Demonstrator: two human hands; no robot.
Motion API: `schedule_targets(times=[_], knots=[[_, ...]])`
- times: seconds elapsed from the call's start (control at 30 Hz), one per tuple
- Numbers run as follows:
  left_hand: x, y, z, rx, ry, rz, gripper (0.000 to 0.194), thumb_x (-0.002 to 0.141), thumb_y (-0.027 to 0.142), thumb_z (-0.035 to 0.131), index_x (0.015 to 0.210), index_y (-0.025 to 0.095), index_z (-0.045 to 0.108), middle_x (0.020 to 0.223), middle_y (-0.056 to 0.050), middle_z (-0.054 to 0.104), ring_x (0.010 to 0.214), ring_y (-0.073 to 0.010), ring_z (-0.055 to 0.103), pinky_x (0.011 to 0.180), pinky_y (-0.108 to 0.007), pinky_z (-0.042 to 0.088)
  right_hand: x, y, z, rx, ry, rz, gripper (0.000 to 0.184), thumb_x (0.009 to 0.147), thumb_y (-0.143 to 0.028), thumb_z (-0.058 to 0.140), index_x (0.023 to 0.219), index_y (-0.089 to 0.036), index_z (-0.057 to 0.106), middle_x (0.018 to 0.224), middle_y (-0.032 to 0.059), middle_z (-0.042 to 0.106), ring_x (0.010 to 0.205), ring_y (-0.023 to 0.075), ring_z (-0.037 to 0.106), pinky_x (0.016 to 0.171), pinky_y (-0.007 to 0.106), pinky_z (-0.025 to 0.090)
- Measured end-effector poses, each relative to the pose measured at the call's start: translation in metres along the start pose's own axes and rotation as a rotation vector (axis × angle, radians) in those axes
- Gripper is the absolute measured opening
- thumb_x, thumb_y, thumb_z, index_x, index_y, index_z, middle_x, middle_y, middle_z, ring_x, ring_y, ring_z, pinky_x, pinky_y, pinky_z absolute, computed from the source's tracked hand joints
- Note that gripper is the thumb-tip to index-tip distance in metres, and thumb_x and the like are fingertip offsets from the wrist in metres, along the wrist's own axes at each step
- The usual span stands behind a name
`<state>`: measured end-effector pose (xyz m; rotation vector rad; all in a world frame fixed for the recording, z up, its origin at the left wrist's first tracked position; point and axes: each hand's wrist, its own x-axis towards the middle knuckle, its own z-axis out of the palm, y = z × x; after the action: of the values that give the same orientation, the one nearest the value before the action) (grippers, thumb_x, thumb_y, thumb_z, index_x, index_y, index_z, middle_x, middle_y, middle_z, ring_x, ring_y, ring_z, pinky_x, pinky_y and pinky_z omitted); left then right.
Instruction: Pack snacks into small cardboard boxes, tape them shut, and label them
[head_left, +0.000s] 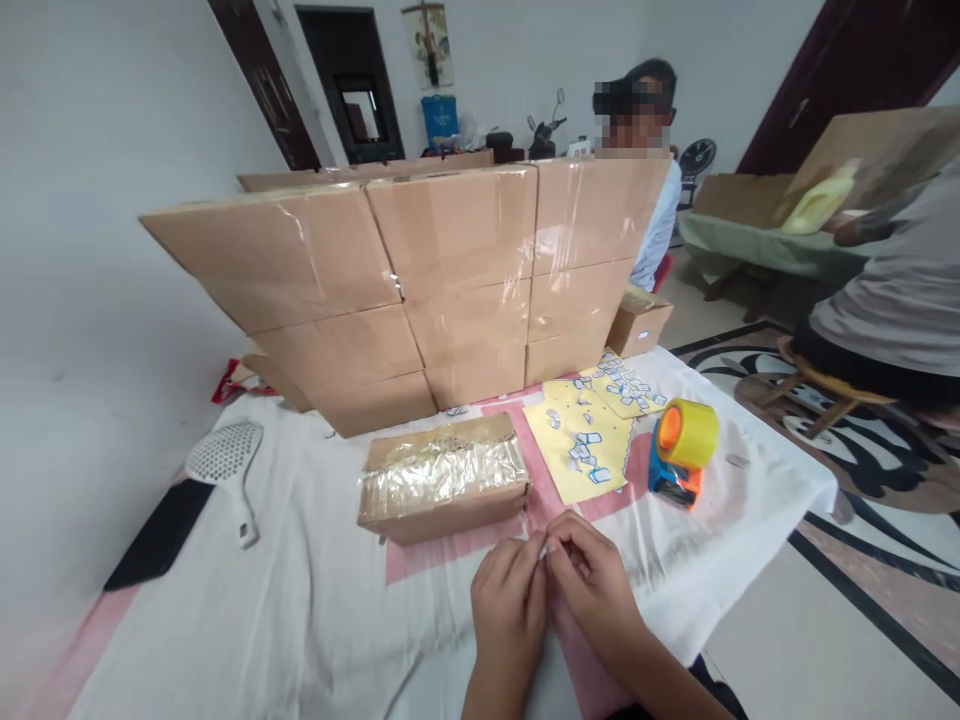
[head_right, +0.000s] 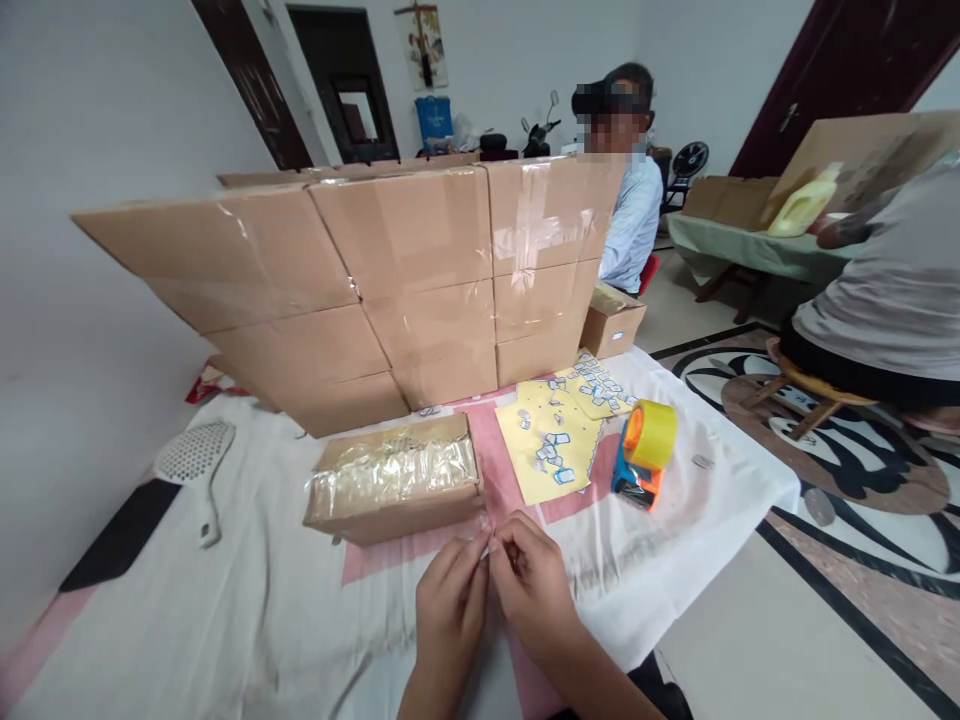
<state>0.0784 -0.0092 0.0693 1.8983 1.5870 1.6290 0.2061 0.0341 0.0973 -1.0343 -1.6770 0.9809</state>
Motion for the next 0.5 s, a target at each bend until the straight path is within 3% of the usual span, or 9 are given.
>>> schedule_targets(times=[0.1,0.17,0.3,0.5], knots=[[-0.004,0.005,-0.001,-0.119,0.123,-0.141,0.032,0.099,0.019,0.057,0.124,0.026,0.076,0.076,-0.001,0.059,0.066,-0.0118,0.061,0.059,-0.020,0.051,-0.006,0.001,0.001,0.135,-0.042,0.090,0.022,0.101,-0.031,0.049,0.084,-0.021,0.059,0.082,0.0026,0.059,0.072,0.0155,0.055,0.066,0.027,0.043],[-0.005,0.009,-0.003,-0.184,0.188,-0.243,0.028,0.099,0.026,0.061,0.121,0.028,0.078,0.077,-0.001,0.057,0.069,-0.0118,0.061,0.062,-0.020,0.052,-0.009,0.003,0.004,0.283,-0.124,0.166,0.021,0.101,-0.038,0.054,0.090,-0.020,0.061,0.085,0.0025,0.060,0.068,0.0138,0.052,0.063,0.027,0.042],[-0.004,0.014,-0.004,-0.275,0.160,-0.340,0.027,0.100,0.035,0.061,0.119,0.031,0.079,0.084,-0.003,0.056,0.077,-0.0136,0.062,0.066,-0.021,0.054,-0.014,0.007,0.012,0.531,-0.288,0.300,0.036,0.098,-0.051,0.060,0.082,-0.019,0.060,0.068,-0.0034,0.046,0.059,0.0106,0.040,0.056,0.025,0.033],[-0.003,0.015,0.003,-0.329,0.130,-0.365,0.030,0.099,0.043,0.061,0.119,0.030,0.080,0.082,-0.004,0.058,0.077,-0.0154,0.060,0.067,-0.024,0.053,-0.006,0.003,0.018,0.624,-0.214,0.369,0.042,0.095,-0.053,0.065,0.075,-0.018,0.056,0.065,-0.0047,0.043,0.058,0.0094,0.035,0.055,0.024,0.031]])
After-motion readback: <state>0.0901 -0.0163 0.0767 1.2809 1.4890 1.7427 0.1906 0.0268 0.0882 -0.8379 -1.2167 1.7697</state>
